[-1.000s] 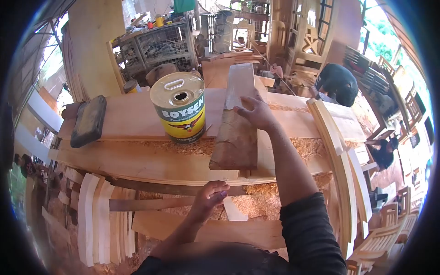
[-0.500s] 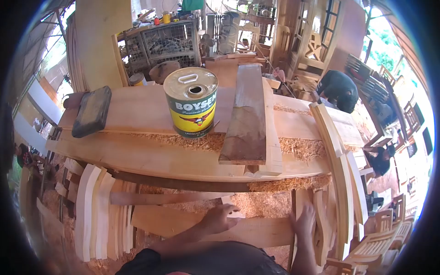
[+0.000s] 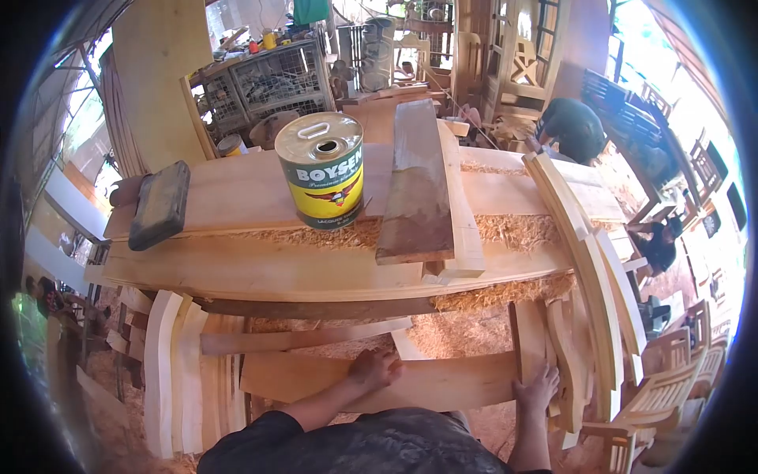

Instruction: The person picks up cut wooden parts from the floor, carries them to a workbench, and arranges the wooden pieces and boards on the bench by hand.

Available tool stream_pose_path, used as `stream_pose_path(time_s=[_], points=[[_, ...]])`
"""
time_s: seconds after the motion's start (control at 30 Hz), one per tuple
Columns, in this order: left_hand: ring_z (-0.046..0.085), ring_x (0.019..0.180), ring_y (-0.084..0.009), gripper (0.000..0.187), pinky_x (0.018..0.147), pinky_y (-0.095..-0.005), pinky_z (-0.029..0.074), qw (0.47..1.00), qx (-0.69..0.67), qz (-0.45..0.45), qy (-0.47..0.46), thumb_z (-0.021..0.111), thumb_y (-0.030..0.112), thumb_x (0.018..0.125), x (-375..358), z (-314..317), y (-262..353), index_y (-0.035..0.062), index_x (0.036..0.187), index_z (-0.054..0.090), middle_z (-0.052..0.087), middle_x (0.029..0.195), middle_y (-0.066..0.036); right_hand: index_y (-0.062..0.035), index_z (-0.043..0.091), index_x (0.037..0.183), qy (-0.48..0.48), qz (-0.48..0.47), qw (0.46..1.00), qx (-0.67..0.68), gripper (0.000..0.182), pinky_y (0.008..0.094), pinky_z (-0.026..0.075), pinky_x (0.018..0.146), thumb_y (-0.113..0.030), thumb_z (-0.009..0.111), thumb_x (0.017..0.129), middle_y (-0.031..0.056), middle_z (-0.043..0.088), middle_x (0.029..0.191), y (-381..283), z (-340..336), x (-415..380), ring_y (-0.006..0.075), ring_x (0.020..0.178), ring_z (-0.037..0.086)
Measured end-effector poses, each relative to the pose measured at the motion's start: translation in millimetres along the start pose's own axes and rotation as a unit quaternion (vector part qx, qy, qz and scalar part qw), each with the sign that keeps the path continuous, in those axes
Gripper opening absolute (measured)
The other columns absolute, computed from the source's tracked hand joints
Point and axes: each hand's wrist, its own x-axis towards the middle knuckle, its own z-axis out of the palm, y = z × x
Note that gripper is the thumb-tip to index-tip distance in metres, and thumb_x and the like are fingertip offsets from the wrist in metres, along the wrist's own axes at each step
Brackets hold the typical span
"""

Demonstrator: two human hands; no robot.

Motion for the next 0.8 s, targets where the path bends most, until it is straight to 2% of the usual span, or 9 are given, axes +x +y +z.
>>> stream_pose_path(time_s=[0.17, 0.27, 0.37, 0.47, 0.67, 0.77, 0.8], points=[[0.074, 0.092, -0.0415, 0.054, 0.084, -0.0521, 0.060, 0.999, -0.004, -0.022, -0.049, 0.057, 0.055, 0.099, 2.3, -1.9, 1.2, 0.0042, 0.106, 0.075, 0.076, 0.110, -0.021, -0.0044, 0.040, 0.157, 0.063, -0.029, 0.998, 0.006, 0.103, 0.0614, 0.034, 0.119, -0.039, 0.087, 0.073, 0.0270, 0.041, 0.155, 7.6, 22.1, -8.1, 0.0476, 0.145, 0.038], [0.074, 0.092, -0.0416, 0.057, 0.084, -0.0524, 0.060, 0.998, 0.005, -0.022, -0.064, 0.054, 0.056, 0.099, 4.4, 3.3, 0.2, 0.0040, 0.105, 0.076, 0.076, 0.108, -0.022, -0.0041, 0.043, 0.154, 0.095, -0.032, 0.995, 0.010, 0.101, 0.0595, 0.037, 0.118, -0.035, 0.089, 0.070, 0.0270, 0.047, 0.147, 8.9, 33.8, -6.4, 0.0481, 0.141, 0.042], [0.074, 0.092, -0.0411, 0.057, 0.085, -0.0522, 0.059, 0.996, 0.015, -0.032, -0.086, 0.053, 0.057, 0.100, 6.6, -2.9, 2.9, 0.0043, 0.105, 0.076, 0.076, 0.105, -0.022, -0.0034, 0.041, 0.156, 0.022, -0.030, 0.998, 0.060, 0.104, 0.0573, 0.039, 0.117, -0.030, 0.091, 0.068, 0.0278, 0.049, 0.144, -7.1, -4.5, -4.0, 0.0492, 0.137, 0.045], [0.075, 0.092, -0.0399, 0.055, 0.085, -0.0520, 0.059, 0.996, 0.021, -0.024, -0.079, 0.054, 0.056, 0.099, 8.0, -0.4, 2.5, 0.0047, 0.103, 0.076, 0.077, 0.103, -0.022, -0.0022, 0.038, 0.158, 0.027, -0.051, 0.997, 0.051, 0.110, 0.0575, 0.041, 0.117, -0.026, 0.092, 0.065, 0.0286, 0.049, 0.142, -15.9, -10.1, -9.9, 0.0504, 0.133, 0.047], [0.075, 0.092, -0.0378, 0.054, 0.084, -0.0516, 0.059, 0.994, 0.009, -0.037, -0.103, 0.056, 0.053, 0.098, 11.2, -9.9, 9.2, 0.0030, 0.101, 0.075, 0.077, 0.101, -0.021, -0.0025, 0.025, 0.163, 0.026, -0.037, 0.994, 0.097, 0.115, 0.0583, 0.039, 0.118, -0.030, 0.089, 0.072, 0.0313, 0.043, 0.154, -6.5, 23.4, -1.3, 0.0509, 0.141, 0.043], [0.075, 0.093, -0.0380, 0.054, 0.086, -0.0521, 0.059, 0.993, 0.005, -0.044, -0.111, 0.056, 0.053, 0.097, 11.3, -9.4, 9.4, 0.0032, 0.100, 0.075, 0.077, 0.101, -0.020, -0.0010, 0.019, 0.163, 0.006, -0.035, 0.996, 0.088, 0.115, 0.0555, 0.036, 0.122, -0.027, 0.087, 0.074, 0.0326, 0.039, 0.158, -7.4, 21.3, -3.6, 0.0523, 0.146, 0.038], [0.074, 0.094, -0.0382, 0.053, 0.087, -0.0526, 0.058, 0.992, 0.001, -0.049, -0.120, 0.056, 0.053, 0.097, 12.7, -15.0, 11.5, 0.0040, 0.101, 0.075, 0.077, 0.101, -0.020, -0.0010, 0.022, 0.163, -0.001, -0.038, 0.996, 0.079, 0.113, 0.0547, 0.038, 0.120, -0.029, 0.087, 0.075, 0.0320, 0.042, 0.156, -7.5, 17.6, -5.7, 0.0516, 0.143, 0.042]])
